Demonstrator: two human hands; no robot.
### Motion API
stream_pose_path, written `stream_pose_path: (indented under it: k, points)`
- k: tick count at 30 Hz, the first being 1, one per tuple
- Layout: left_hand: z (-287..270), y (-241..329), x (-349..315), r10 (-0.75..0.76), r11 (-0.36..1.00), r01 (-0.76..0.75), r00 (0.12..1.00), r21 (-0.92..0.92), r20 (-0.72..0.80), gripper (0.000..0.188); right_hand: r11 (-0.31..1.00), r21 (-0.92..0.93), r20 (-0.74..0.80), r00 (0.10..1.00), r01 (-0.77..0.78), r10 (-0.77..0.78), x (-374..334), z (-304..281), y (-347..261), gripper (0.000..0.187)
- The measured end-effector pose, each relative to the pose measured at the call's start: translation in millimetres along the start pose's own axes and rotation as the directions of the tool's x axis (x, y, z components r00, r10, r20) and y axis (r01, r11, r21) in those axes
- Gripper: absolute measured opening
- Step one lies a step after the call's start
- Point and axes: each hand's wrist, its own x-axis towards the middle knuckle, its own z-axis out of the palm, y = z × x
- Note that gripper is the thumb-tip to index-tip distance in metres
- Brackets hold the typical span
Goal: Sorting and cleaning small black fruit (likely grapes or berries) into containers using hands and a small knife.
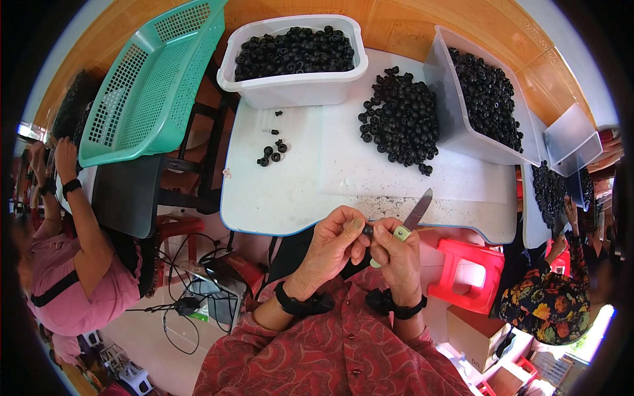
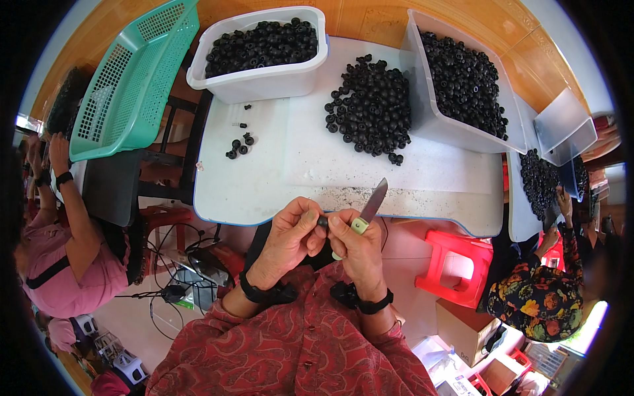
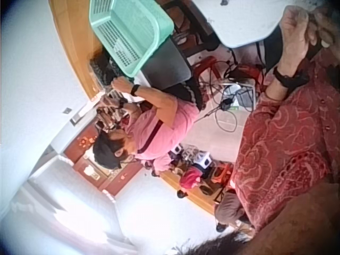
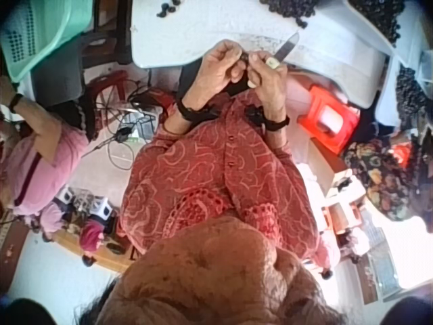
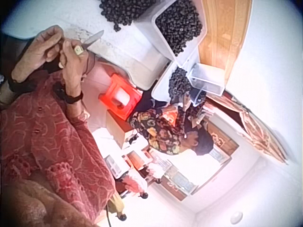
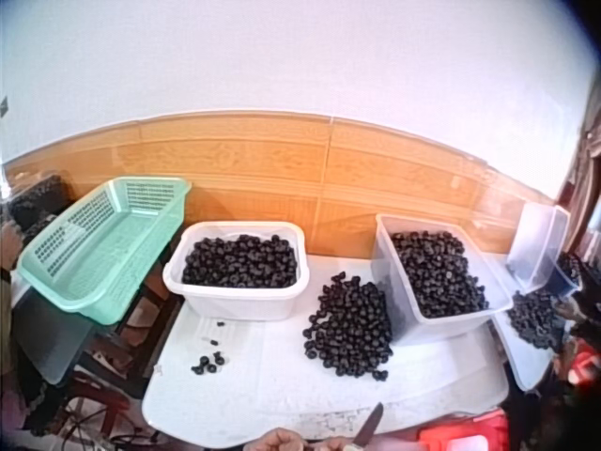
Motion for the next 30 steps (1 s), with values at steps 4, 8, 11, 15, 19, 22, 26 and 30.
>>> stream_pose_path:
  k: [4, 8, 11, 15, 19, 22, 26, 30]
  points:
    - [0.3, -1.7, 0.5, 0.033, 0.999, -0.033, 0.999, 0.022, -0.007, 0.015, 0.998, -0.051, -0.015, 0.999, 0.033, -0.034, -0.9, 1.2, 1.6, 0.017]
    - [1.2, -0.5, 0.5, 0.052, 0.998, -0.054, 0.998, 0.038, 0.044, 0.017, 0.998, -0.053, -0.037, 0.998, 0.045, -0.047, -0.3, 3.3, 1.8, 0.018]
    - [2.3, 0.7, 0.1, 0.040, 0.999, -0.041, 0.998, 0.026, 0.050, 0.018, 0.998, -0.050, -0.023, 0.999, 0.039, -0.040, -1.1, 2.8, 0.2, 0.018]
    - [1.3, 0.1, 1.2, 0.027, 0.999, -0.027, 0.999, 0.020, 0.030, 0.019, 0.998, -0.045, -0.016, 0.998, 0.053, -0.054, -2.2, 1.7, 1.1, 0.018]
    - [2.5, -0.7, 1.6, 0.045, 0.999, -0.045, 0.999, 0.021, 0.026, 0.017, 0.989, -0.098, 0.013, 0.994, 0.114, -0.113, -1.6, 0.3, 4.8, 0.016]
    - [1.8, -1.3, 1.4, 0.067, 0.995, -0.068, 0.998, 0.078, 0.019, 0.016, 0.981, -0.143, 0.008, 0.991, 0.133, -0.133, -3.1, 2.9, 0.4, 0.014]
    - [-0.1, -3.4, 1.8, 0.083, 0.987, -0.079, 0.996, 0.139, -0.022, 0.015, 0.979, -0.163, -0.012, 0.992, 0.119, -0.122, -3.8, 3.1, -1.3, 0.014]
    - [0.8, -1.3, 2.3, 0.065, 0.989, -0.059, 0.997, 0.138, -0.039, 0.015, 0.983, -0.154, -0.005, 0.995, 0.101, -0.103, -2.8, 2.2, -1.6, 0.015]
